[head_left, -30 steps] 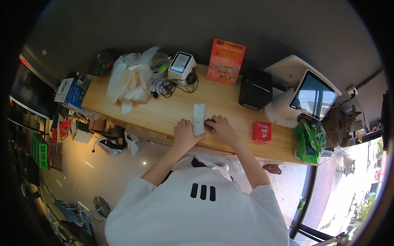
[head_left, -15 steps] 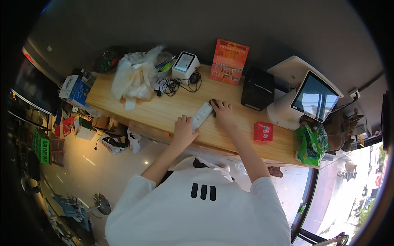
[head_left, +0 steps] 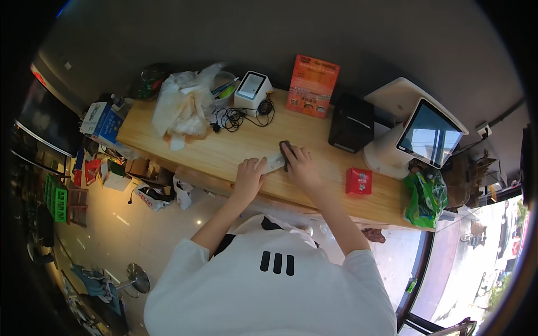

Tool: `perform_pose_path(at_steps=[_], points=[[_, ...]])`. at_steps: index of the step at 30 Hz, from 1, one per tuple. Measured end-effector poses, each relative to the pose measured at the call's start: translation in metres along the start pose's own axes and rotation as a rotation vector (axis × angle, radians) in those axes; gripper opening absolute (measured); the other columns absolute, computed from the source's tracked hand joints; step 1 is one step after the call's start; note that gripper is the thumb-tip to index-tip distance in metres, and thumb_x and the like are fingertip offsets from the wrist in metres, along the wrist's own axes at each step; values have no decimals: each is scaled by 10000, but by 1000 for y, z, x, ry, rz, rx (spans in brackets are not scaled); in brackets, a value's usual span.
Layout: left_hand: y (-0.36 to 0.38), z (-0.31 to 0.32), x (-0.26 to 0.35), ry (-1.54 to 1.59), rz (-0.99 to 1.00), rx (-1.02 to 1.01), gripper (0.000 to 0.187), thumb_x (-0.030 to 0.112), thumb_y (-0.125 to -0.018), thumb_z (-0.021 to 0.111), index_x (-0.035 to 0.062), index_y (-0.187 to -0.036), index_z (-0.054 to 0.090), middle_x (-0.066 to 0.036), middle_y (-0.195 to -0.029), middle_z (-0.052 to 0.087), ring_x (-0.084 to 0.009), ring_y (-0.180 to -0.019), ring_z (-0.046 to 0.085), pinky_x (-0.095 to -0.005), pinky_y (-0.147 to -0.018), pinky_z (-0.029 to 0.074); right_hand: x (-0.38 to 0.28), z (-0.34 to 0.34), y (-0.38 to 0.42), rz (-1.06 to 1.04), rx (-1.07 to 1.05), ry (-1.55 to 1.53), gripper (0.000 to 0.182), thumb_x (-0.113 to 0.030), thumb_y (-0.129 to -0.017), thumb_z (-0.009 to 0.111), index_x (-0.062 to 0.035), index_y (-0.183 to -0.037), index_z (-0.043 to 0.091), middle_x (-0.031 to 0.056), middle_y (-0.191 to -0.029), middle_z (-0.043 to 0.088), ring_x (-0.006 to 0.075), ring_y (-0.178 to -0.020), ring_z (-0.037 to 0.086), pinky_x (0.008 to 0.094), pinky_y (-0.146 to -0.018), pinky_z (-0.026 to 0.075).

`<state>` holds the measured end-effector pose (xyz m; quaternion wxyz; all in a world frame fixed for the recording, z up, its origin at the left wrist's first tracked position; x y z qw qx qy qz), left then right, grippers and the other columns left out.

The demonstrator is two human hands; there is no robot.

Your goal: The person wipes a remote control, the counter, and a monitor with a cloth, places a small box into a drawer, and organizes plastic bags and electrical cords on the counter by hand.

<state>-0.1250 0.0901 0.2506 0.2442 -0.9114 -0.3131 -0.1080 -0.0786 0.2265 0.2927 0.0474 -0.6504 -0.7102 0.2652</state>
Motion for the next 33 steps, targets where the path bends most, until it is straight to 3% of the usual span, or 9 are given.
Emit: perform_pose_path(at_steps=[1,4,8,10,12,20,25,27,33], points=[[1,0,1,2,2,-4,543,81,-728,696,39,-1236,507,-180,-1081,543,-332,-1010,516,-438,-856,422,-22,4,2,-85,-36,36,597,-96,-741,635,-25,-1316,492,148,-1095,544,325,-1015,517,418,-860,427],[1,-8,6,-5,75,65,556,65,-723,698,31,-1243,504,-180,-1079,552,-331,-995,530,-436,-860,428,-24,18,12,-34,-33,78,594,-98,-734,636,-23,-1306,498,144,-1092,539,323,-1012,509,421,-854,421],[3,-9,11,-50,112,92,539,66,-732,690,26,-1239,512,-170,-1079,558,-319,-985,540,-420,-849,436,38,15,15,236,17,82,582,-59,-731,603,-62,-1307,514,155,-1106,529,330,-983,496,421,-840,422],[3,-10,13,-56,123,101,532,63,-734,686,28,-1237,516,-165,-1079,557,-313,-986,539,-417,-848,437,21,17,13,234,0,137,552,-66,-736,601,-61,-1283,531,150,-1099,536,323,-980,499,416,-841,426],[4,-11,15,-79,140,113,527,59,-735,677,27,-1236,518,-157,-1080,558,-306,-986,540,-414,-851,436,-25,23,18,-24,92,168,525,-134,-751,629,-22,-1256,535,115,-1071,544,301,-970,520,415,-797,437],[6,-8,12,-99,144,99,556,73,-738,679,34,-1262,497,-152,-1091,557,-297,-996,540,-411,-860,435,60,23,25,242,-17,95,497,-41,-750,584,-53,-1245,544,133,-1132,535,325,-1022,498,431,-893,405],[1,-8,5,-89,157,123,557,75,-734,688,46,-1258,501,-142,-1087,564,-296,-1004,542,-408,-861,440,27,-8,18,258,143,-71,457,-1,-772,547,-58,-1225,568,156,-1134,524,353,-1047,476,446,-909,398],[-5,2,-8,-4,124,26,583,147,-744,704,47,-1278,491,-136,-1096,567,-305,-1001,546,-398,-861,446,20,11,19,147,17,19,465,0,-769,552,-58,-1230,567,153,-1126,526,348,-1040,478,447,-903,401],[-32,7,-31,79,225,-240,653,329,-755,720,34,-1290,488,-133,-1124,543,-317,-1058,503,-419,-913,410,64,15,34,289,-10,40,458,-26,-791,540,-51,-1248,547,151,-1142,524,344,-1032,486,442,-905,406]])
Point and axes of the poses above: each hand's wrist, its own y-axis away from the middle knuckle, its own z-axis out of the palm, x = y × z, the point moved 8 cm from there along -y, towards the middle knuckle
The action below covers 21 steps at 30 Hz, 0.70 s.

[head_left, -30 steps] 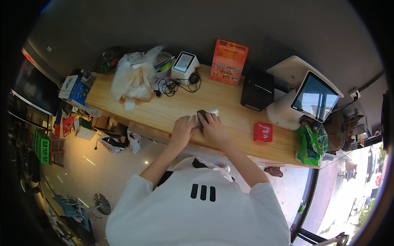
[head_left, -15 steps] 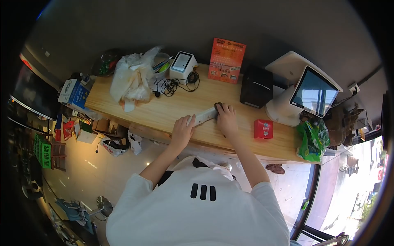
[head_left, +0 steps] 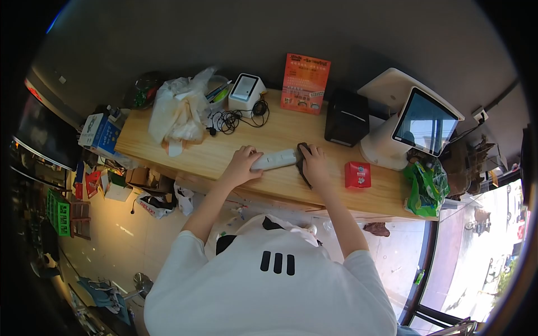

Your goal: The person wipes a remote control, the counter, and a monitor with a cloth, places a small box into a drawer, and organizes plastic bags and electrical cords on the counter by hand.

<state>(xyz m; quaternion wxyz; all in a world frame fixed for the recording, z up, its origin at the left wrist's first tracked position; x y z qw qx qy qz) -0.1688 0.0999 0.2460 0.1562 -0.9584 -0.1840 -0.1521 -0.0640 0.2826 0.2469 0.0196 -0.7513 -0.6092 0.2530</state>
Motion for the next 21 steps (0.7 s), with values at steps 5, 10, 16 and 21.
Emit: perform_pose_path(at_steps=[5,10,16,21], points=[[4,-6,-2,101,-58,48,542,318,-787,716,20,-1211,558,-131,-1111,535,-313,-1069,488,-425,-928,394,1,-10,8,38,21,-6,492,-40,-784,555,-78,-1274,539,141,-1145,523,329,-1029,491,444,-900,411],[5,-5,-8,277,-99,30,469,271,-820,702,6,-1183,571,-134,-1083,535,-310,-1040,501,-396,-911,411,-22,-20,11,-35,80,23,519,-57,-771,573,-89,-1288,541,134,-1134,526,314,-1012,499,434,-872,413],[1,0,-11,484,-219,61,370,198,-846,679,-17,-1135,594,-134,-1027,548,-286,-890,551,-349,-757,478,-86,14,14,-240,134,14,521,-77,-782,585,-63,-1300,529,121,-1113,542,301,-997,505,422,-873,406],[-1,-7,-7,443,-173,103,326,223,-859,661,-7,-1086,618,-139,-970,543,-316,-881,546,-382,-796,445,-77,11,6,-249,112,-15,550,-88,-781,597,-64,-1323,507,123,-1133,550,302,-988,506,428,-879,397]])
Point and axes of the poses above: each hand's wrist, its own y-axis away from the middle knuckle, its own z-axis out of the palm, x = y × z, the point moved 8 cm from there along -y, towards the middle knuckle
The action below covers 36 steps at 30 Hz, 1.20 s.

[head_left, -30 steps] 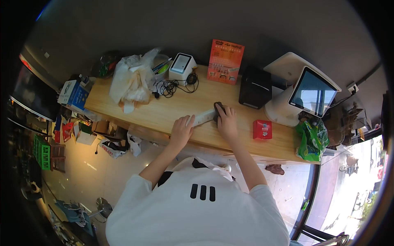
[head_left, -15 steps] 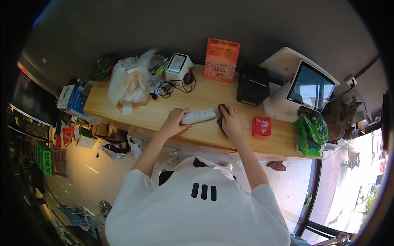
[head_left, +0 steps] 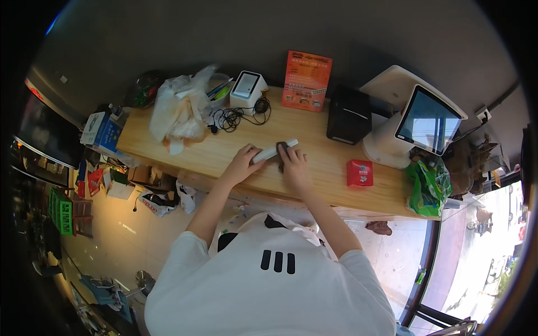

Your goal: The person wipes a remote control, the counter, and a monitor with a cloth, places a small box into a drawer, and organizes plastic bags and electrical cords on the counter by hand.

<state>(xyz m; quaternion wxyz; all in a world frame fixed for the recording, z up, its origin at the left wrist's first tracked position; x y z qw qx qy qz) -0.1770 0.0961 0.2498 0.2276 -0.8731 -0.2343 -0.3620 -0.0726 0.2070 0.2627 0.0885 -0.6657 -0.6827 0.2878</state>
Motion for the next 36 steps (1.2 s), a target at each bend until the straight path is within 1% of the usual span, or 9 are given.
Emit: perform_pose_path(at_steps=[3,10,13,15,24,29,31,34,36], points=[[-1,1,-1,62,-47,-6,318,224,-862,658,-7,-1076,618,-139,-954,542,-314,-881,546,-377,-784,444,45,-12,-5,225,25,66,602,-35,-747,578,-65,-1342,496,130,-1156,538,304,-975,494,417,-863,401],[-2,0,-4,-54,41,39,322,240,-870,650,-15,-1064,612,-141,-946,544,-313,-864,550,-373,-768,451,-4,2,-3,3,12,33,551,-98,-793,588,-39,-1333,498,120,-1102,539,295,-981,496,423,-836,405],[-5,4,-9,8,-39,-47,329,247,-875,641,-6,-1083,608,-142,-977,546,-316,-913,541,-382,-805,443,58,-9,-7,224,-41,129,533,-64,-782,585,-65,-1311,529,126,-1115,543,312,-1015,499,433,-854,408],[-5,-1,0,-179,143,-33,348,267,-879,637,13,-1114,600,-135,-1053,548,-309,-981,523,-396,-856,430,90,-17,2,349,-58,174,521,-42,-774,576,-77,-1293,550,135,-1120,542,325,-1041,495,441,-871,404],[-13,5,-1,-521,377,-323,426,245,-880,619,120,-1273,514,-113,-1257,505,-277,-1181,474,-413,-977,377,66,-17,3,103,-264,68,355,-92,-783,584,-143,-1126,659,98,-1076,564,308,-1034,514,427,-877,422],[-35,1,4,-745,489,4,380,154,-877,621,94,-1240,529,-134,-1216,520,-330,-1133,500,-429,-947,406,25,-5,14,-24,-423,-164,338,-72,-756,576,-111,-1076,675,84,-1054,563,290,-997,508,418,-878,413],[-43,-12,-5,-623,150,185,417,195,-852,638,53,-1225,519,-141,-1201,515,-303,-1105,505,-428,-937,392,17,-2,18,-22,-413,-173,341,-69,-752,575,-110,-1076,676,86,-1051,562,288,-995,506,419,-870,411],[-18,5,-11,-381,-269,73,470,258,-797,694,17,-1170,538,-144,-1135,522,-305,-1050,513,-435,-901,397,23,-4,20,44,-343,-175,350,-60,-744,579,-107,-1078,675,92,-1046,558,287,-997,501,422,-857,410],[-1,18,9,-440,-215,63,512,274,-769,727,16,-1169,538,-137,-1118,522,-306,-1059,507,-450,-902,395,31,-6,20,103,-292,-166,356,-55,-740,583,-106,-1081,674,96,-1044,555,289,-1000,499,424,-851,411]])
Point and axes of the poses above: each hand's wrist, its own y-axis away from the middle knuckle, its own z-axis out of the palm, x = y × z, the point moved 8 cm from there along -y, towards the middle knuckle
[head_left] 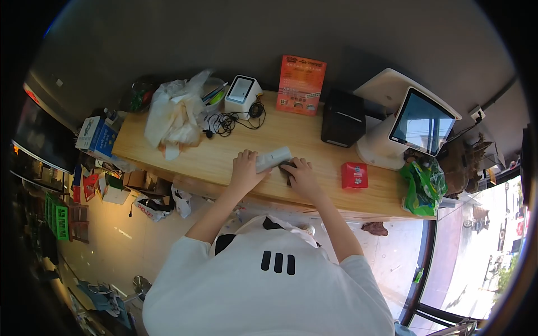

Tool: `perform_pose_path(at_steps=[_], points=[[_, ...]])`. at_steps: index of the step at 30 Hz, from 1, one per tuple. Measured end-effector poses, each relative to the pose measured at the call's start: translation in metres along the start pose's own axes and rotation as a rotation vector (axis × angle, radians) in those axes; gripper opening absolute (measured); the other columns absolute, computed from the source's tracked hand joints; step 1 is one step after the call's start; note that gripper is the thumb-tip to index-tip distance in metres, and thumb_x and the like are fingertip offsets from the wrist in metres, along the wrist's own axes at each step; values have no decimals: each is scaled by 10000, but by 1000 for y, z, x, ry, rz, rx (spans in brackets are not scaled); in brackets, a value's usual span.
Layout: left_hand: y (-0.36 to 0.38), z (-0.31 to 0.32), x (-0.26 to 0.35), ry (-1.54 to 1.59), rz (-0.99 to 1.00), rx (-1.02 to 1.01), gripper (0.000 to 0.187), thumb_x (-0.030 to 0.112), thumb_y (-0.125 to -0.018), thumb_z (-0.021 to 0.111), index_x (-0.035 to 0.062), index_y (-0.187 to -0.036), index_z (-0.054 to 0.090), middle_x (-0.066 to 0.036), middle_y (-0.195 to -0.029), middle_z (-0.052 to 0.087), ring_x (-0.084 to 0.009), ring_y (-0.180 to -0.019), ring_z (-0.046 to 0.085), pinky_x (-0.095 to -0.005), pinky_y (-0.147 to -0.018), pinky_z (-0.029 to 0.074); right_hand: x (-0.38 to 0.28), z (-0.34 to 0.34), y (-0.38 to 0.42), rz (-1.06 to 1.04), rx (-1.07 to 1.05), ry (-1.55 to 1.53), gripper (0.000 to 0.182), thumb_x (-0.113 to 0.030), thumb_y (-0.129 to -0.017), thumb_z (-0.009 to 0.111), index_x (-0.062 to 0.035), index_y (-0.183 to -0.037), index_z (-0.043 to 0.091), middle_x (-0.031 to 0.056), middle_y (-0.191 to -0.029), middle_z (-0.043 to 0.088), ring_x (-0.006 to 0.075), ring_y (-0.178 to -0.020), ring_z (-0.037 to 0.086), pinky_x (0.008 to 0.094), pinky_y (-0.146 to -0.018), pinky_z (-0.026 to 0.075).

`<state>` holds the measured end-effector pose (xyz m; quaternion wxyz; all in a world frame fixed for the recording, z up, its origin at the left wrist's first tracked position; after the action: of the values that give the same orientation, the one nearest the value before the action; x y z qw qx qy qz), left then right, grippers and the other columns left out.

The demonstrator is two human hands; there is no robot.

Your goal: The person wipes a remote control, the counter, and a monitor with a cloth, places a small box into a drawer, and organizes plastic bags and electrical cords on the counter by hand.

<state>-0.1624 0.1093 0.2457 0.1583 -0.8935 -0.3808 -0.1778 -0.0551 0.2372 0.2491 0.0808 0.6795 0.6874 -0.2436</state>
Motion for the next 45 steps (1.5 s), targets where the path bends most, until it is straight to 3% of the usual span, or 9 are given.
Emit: perform_pose_path(at_steps=[8,11,14,17,22,27,38,42,45], points=[[7,-1,4,-34,115,9,473,169,-765,727,61,-1186,539,-120,-1134,516,-311,-1109,484,-458,-959,341,14,-25,1,111,225,37,435,-29,-741,596,-63,-1175,615,145,-1059,525,326,-986,491,447,-837,411],[17,-11,16,-137,284,226,442,105,-760,673,39,-1180,550,-130,-1114,527,-301,-1078,496,-448,-974,345,-14,-41,-1,110,299,45,491,-35,-746,594,-42,-1237,569,157,-1060,518,331,-980,489,446,-839,411],[28,-7,23,-197,404,295,416,79,-782,605,26,-1191,552,-126,-1092,537,-288,-1036,521,-428,-957,391,-50,-11,-10,-59,292,135,564,-69,-726,611,-49,-1283,529,150,-1070,520,315,-971,491,412,-837,409],[35,-11,26,-156,504,315,502,27,-705,692,19,-1188,554,-118,-1097,548,-292,-990,551,-420,-880,444,-41,0,-16,40,238,174,551,-75,-743,600,-67,-1289,524,144,-1098,514,323,-1003,488,437,-869,410],[36,-16,30,-143,502,344,406,55,-754,624,3,-1153,572,-122,-1064,558,-281,-971,567,-390,-874,464,5,-16,-4,216,297,267,544,-101,-744,587,-28,-1279,521,133,-1072,541,311,-965,501,426,-807,413],[38,-18,27,-122,512,346,447,43,-724,669,5,-1158,571,-113,-1055,559,-280,-965,570,-391,-865,467,-44,4,-12,-14,344,392,527,-105,-772,559,-18,-1289,512,111,-1074,551,279,-942,512,405,-793,421],[29,-14,28,51,460,240,535,110,-678,746,-11,-1167,564,-125,-1080,552,-309,-1002,547,-398,-883,449,-51,22,-4,-92,305,379,565,-122,-765,587,-79,-1323,513,84,-1086,547,280,-959,504,413,-836,416],[27,-6,26,27,435,218,568,157,-661,771,-14,-1163,566,-129,-1056,554,-309,-991,544,-396,-879,449,-4,-5,-7,132,266,386,546,-139,-768,602,-91,-1307,530,84,-1068,551,280,-963,501,428,-830,415],[23,-3,28,28,421,198,565,201,-664,772,-2,-1153,574,-114,-975,551,-297,-936,549,-392,-838,458,-23,5,-8,9,266,397,556,-140,-757,603,-63,-1303,526,84,-1065,549,275,-942,501,406,-809,410]])
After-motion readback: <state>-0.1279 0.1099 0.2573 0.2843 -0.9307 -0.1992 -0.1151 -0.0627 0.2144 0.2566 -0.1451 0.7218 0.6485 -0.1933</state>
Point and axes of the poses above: each hand's wrist, its own y-axis away from the middle knuckle, its own z-axis out of the palm, x = y × z, the point moved 8 cm from there along -y, towards the middle knuckle
